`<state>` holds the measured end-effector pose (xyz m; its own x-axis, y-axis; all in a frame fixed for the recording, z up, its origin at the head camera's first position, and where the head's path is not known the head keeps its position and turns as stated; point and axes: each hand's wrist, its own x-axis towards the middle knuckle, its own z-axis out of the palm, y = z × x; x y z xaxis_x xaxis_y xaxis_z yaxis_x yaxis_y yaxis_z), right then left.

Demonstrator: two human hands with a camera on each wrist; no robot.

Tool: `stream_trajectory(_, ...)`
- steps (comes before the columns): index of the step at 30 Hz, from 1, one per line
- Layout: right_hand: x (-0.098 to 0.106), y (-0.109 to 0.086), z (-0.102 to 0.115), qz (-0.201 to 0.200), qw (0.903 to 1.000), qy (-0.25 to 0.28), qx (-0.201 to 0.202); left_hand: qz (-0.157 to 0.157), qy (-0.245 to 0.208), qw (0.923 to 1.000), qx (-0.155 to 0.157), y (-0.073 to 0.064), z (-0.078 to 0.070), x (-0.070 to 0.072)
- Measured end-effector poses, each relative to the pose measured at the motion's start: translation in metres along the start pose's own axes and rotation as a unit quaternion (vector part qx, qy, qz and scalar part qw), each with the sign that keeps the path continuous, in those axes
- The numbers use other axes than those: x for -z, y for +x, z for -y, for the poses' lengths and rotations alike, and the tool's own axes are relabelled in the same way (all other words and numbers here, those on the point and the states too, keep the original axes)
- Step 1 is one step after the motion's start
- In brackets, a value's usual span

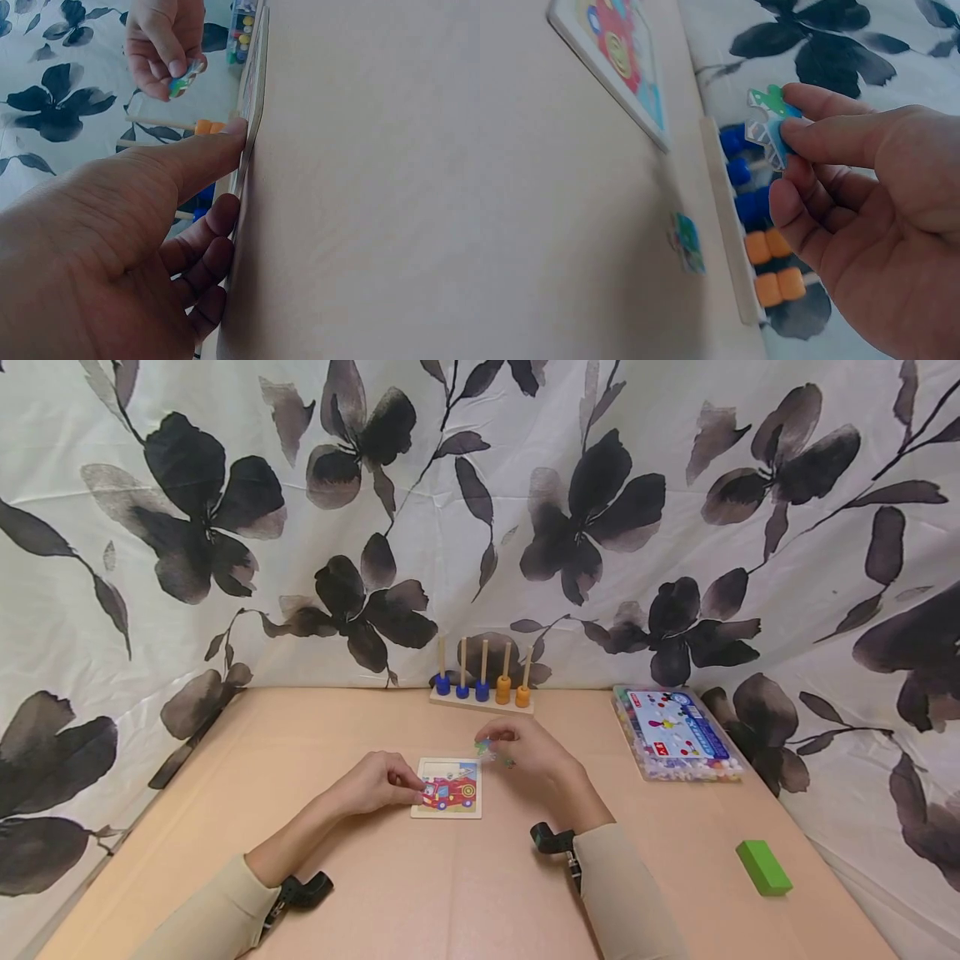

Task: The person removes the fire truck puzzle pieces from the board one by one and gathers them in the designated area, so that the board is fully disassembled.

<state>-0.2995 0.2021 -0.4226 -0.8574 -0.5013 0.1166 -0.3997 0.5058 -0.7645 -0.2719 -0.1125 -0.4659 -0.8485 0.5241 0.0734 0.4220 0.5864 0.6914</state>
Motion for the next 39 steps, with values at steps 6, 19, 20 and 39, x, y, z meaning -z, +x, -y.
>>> stream_trajectory(6, 0.015, -0.006, -0.008, -0.012, 0.9997, -0.018, -0.013, -0.001, 0.000, 1.0000, 0.001, 0.000, 0.000, 0.000)
stream_trajectory(19, 0.026, -0.013, -0.018, -0.018, 0.9990, -0.037, -0.019, -0.003, -0.003, 1.0000, -0.001, 0.000, 0.001, -0.001)
stream_trajectory(20, 0.026, -0.014, -0.019, -0.019, 0.9989, -0.038, -0.023, -0.004, -0.003, 1.0000, -0.003, 0.001, 0.001, -0.001)
stream_trajectory(39, 0.037, -0.022, -0.042, -0.019, 0.9985, -0.018, -0.048, -0.001, 0.004, 1.0000, 0.001, 0.001, 0.000, -0.002)
